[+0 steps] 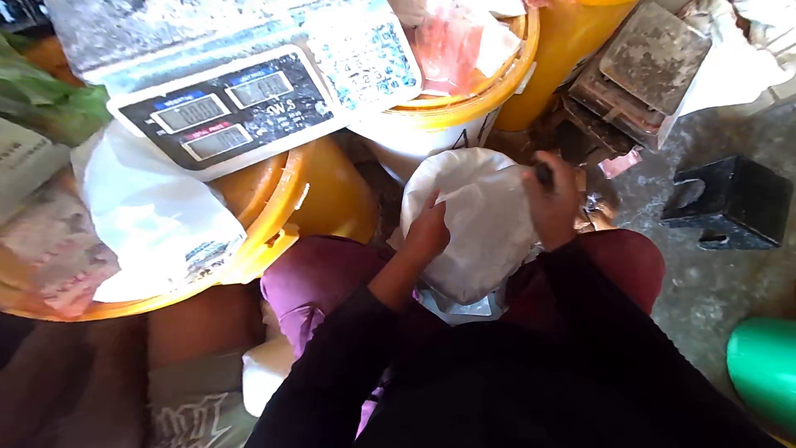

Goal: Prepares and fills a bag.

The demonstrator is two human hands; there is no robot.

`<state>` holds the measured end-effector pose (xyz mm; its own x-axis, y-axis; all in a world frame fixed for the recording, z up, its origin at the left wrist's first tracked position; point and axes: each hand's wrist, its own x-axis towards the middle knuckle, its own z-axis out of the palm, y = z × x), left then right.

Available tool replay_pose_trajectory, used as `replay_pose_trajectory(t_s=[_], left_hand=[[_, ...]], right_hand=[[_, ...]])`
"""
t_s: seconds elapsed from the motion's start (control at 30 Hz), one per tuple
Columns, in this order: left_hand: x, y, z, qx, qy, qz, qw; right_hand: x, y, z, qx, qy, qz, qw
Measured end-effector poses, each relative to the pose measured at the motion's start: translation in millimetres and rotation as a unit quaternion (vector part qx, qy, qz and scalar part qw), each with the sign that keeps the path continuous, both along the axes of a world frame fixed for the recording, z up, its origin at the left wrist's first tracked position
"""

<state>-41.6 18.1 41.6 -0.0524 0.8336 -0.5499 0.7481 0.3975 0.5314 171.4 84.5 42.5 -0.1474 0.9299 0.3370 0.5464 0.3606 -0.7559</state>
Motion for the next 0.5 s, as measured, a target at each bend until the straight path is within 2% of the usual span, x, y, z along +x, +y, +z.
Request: replay_pose_trajectory(t_s=[0.1,0.17,0.27,0.33,0.43,0.47,0.5], left_hand=[[-17,4,6,0.053,-0.050,0.037,0.997],[-25,6,11,0.080,-0.081,0.056,0.992],[-28,7,19,0.096,-0.115,0.075,0.986],[-27,6,24,0.097,-0.136,0.074,0.983],[-31,5,33,0.082,-0.183,0.057,0.978],[-34,4,37,0.083,-0.200,0.056,0.975],[-36,4,40,0.090,-0.215,0.056,0.971]], right_hand=[[16,14,-19,-0.028,0.047,-0.094,0.994],[15,18,-41,-0.099,-0.005,-0.131,0.986],[-8,23,-77,-0.268,-0.148,-0.072,0.949],[-24,30,-114,-0.320,-0.216,-0.013,0.922],[-49,36,-159,-0.332,-0.238,0.010,0.913],[-61,33,-166,-0.371,-0.240,0.008,0.897],[-77,28,-162,-0.442,-0.245,-0.002,0.863]])
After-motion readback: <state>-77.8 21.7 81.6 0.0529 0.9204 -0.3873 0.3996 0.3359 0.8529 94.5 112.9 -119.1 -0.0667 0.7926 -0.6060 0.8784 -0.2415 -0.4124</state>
